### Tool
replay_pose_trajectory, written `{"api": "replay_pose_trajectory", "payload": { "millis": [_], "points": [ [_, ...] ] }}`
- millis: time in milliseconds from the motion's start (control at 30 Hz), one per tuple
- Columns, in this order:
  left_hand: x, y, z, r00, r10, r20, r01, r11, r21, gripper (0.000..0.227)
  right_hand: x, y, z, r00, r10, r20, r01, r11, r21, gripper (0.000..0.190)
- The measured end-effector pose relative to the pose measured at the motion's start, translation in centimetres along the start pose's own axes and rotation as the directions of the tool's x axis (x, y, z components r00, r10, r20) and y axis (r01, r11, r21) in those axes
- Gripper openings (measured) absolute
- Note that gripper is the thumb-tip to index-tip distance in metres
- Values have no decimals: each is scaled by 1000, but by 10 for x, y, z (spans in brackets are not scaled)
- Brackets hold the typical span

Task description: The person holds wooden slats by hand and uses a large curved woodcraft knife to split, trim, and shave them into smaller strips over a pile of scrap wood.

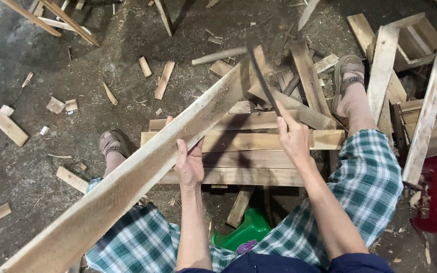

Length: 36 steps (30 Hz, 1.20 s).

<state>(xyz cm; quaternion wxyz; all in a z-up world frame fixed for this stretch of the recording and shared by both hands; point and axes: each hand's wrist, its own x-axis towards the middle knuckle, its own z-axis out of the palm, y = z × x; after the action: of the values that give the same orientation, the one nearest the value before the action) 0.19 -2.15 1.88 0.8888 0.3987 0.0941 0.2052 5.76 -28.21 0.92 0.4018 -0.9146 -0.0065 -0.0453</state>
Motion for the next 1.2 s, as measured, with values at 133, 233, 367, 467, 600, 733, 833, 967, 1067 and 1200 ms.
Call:
{"api": "replay_pose_trajectory", "payload": {
  "millis": [133,233,367,467,600,733,833,967,1067,1200],
  "points": [
    [2,-4,-8,1000,20,12,-20,999,33,63,-2,16,9,1000,-5,11,5,1000,-6,48],
    [2,-12,-9,999,24,34,-25,999,35,64,-10,17,26,998,-52,31,48,994,103,43],
    [-2,-14,3,998,-11,65,7,998,66,62,-36,10,48,984,-143,109,141,990,23,42],
    [-3,-16,0,996,-2,84,-4,997,75,60,-44,15,58,971,-177,160,176,984,21,37],
    [4,-25,-31,994,25,102,-26,1000,2,58,-17,45,58,993,-107,41,111,988,-107,35],
    [7,-12,-23,995,41,87,-40,999,-19,59,-10,17,14,1000,14,-20,-15,1000,-27,34],
    [7,-15,-28,994,55,95,-53,998,-30,58,-18,18,21,999,40,-11,-39,997,65,35],
    [6,-12,-30,989,59,134,-61,998,9,55,-27,18,32,993,-15,121,9,999,49,35],
    [9,-18,-44,990,65,122,-72,996,48,52,-35,25,41,982,-73,177,68,997,32,35],
    [16,-37,-77,994,106,-16,-106,994,16,45,-48,15,40,949,-212,236,216,976,6,33]
  ]
}}
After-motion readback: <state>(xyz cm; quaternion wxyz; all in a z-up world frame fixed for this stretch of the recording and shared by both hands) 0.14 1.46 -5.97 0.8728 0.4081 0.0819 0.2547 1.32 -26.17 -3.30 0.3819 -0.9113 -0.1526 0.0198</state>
